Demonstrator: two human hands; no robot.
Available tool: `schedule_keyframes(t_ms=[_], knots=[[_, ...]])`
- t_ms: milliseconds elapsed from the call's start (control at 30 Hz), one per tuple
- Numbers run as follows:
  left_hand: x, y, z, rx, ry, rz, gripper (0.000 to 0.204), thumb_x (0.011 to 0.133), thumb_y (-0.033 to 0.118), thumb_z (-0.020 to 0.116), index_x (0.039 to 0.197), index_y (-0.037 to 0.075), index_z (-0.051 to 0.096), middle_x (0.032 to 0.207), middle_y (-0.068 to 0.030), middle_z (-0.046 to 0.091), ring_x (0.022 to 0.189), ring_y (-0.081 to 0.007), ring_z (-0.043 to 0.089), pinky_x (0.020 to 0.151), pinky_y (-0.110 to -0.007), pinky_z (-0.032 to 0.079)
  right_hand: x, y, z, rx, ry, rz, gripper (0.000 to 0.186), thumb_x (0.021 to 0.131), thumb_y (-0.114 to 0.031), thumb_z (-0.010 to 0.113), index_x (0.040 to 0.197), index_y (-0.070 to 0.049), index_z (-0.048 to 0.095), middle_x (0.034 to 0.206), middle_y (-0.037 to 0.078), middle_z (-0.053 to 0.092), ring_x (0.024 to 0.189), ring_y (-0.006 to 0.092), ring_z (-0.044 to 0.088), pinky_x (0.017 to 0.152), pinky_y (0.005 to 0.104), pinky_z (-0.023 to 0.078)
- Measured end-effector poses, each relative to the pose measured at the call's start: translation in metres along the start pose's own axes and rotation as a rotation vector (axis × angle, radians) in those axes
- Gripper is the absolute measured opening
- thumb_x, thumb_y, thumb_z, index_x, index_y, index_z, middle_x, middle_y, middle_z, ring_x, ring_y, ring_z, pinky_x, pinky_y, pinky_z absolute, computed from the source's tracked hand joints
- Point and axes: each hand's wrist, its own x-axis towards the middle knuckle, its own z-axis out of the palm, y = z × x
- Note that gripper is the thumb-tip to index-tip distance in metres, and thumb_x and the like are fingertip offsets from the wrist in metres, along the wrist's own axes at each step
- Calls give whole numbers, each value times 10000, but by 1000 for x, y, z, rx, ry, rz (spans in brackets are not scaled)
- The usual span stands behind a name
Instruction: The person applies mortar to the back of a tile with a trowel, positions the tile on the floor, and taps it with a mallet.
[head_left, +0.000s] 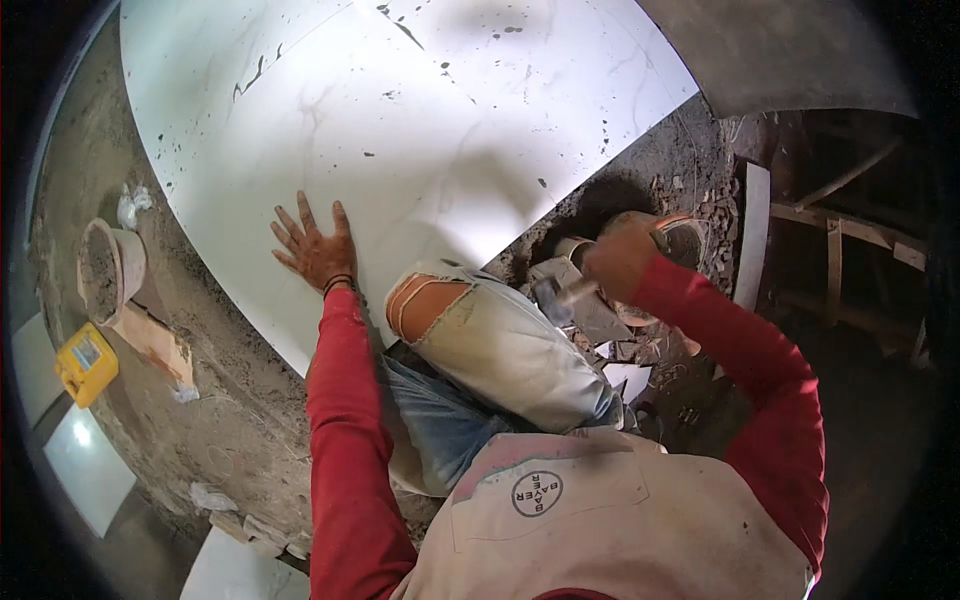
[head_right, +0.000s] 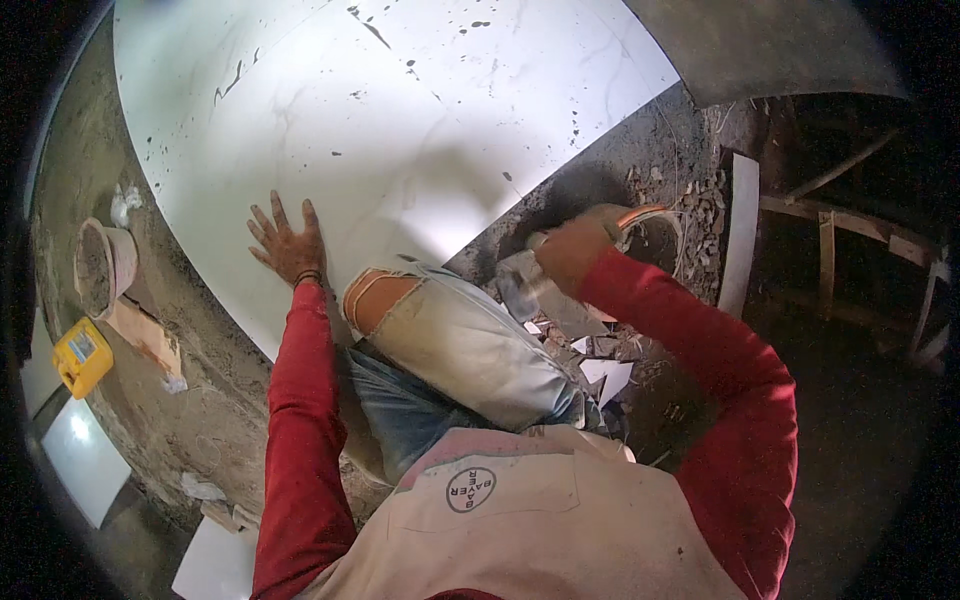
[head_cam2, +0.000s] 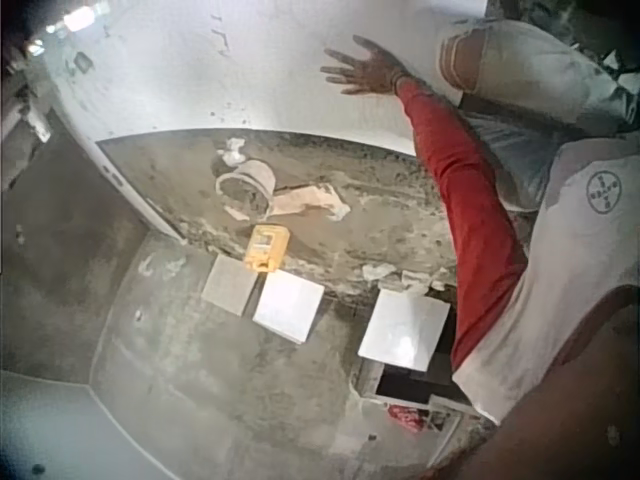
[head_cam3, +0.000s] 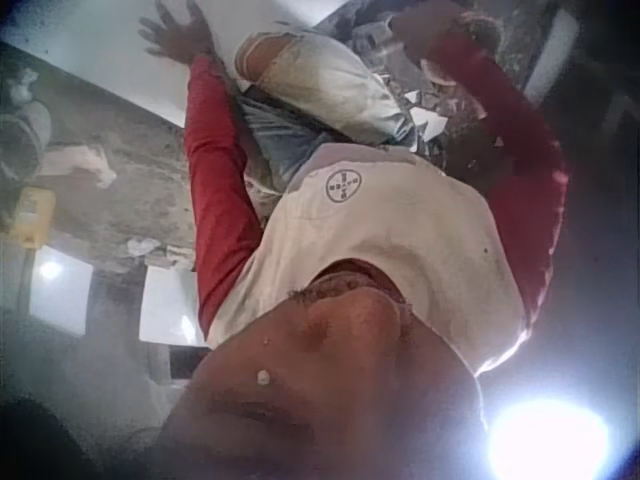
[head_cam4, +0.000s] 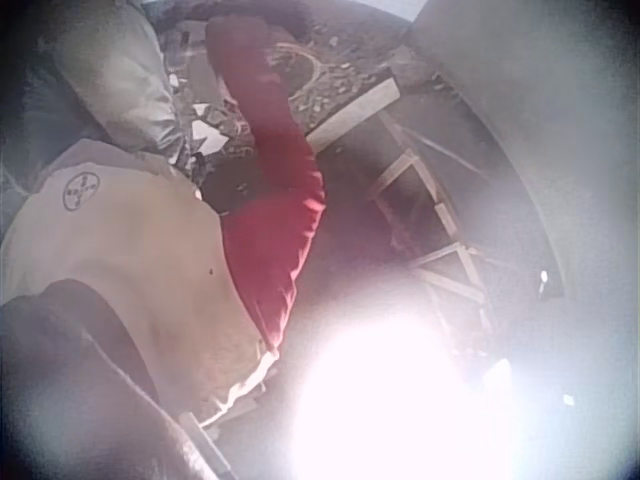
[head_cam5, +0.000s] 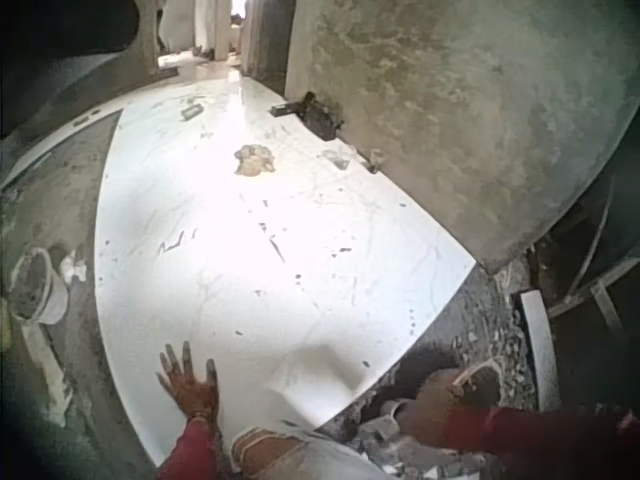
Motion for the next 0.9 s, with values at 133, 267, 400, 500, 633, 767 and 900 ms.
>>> schedule_keyframes(t_ms=[133,267,400,500,633,767,900], knots=[[-5,9,-2,-44,0,10,666,870,638,420,1449,329,310,1532,-78,230,1415,-299,194,1113,-581,137,2,11,19,7,115,81,95,759,-187,634,772,-125,705,722,111,681,709,274,688,619,429,528],[-1,2,0,-2,32,-7,658,869,639,421,1442,331,320,1529,-72,235,1414,-294,195,1115,-576,150,-18,24,12,187,38,150,194,763,-235,645,915,-115,661,818,132,663,746,312,653,667,429,502],[0,0,-3,13,47,-26,652,862,614,459,1436,333,326,1525,-60,239,1410,-294,200,1111,-581,166,18,23,-13,578,494,102,345,900,-382,553,1009,-54,559,723,194,615,702,414,608,641,506,464],[2,7,-10,-18,33,-32,660,858,600,476,1440,333,316,1525,-64,236,1408,-303,201,1104,-594,168,99,12,-16,890,739,299,340,980,-368,439,993,-30,473,614,256,568,626,486,568,522,546,429],[6,13,-18,-61,-6,-31,673,857,584,488,1449,325,301,1531,-78,218,1418,-309,169,1112,-593,123,189,-15,8,978,945,444,270,976,-317,456,1018,-51,428,616,280,565,610,496,564,504,563,415],[8,2,-16,-31,-26,-68,684,855,581,488,1456,328,281,1541,-69,188,1423,-302,149,1114,-589,123,240,-27,8,884,813,420,270,970,-323,457,1025,-64,407,618,286,574,579,496,566,481,565,426],[9,-1,-19,-24,-10,-66,696,842,595,498,1449,322,296,1533,-76,205,1419,-310,158,1109,-591,139,245,-41,-24,952,901,359,295,971,-350,448,985,-57,420,620,287,578,591,495,575,493,561,440]])
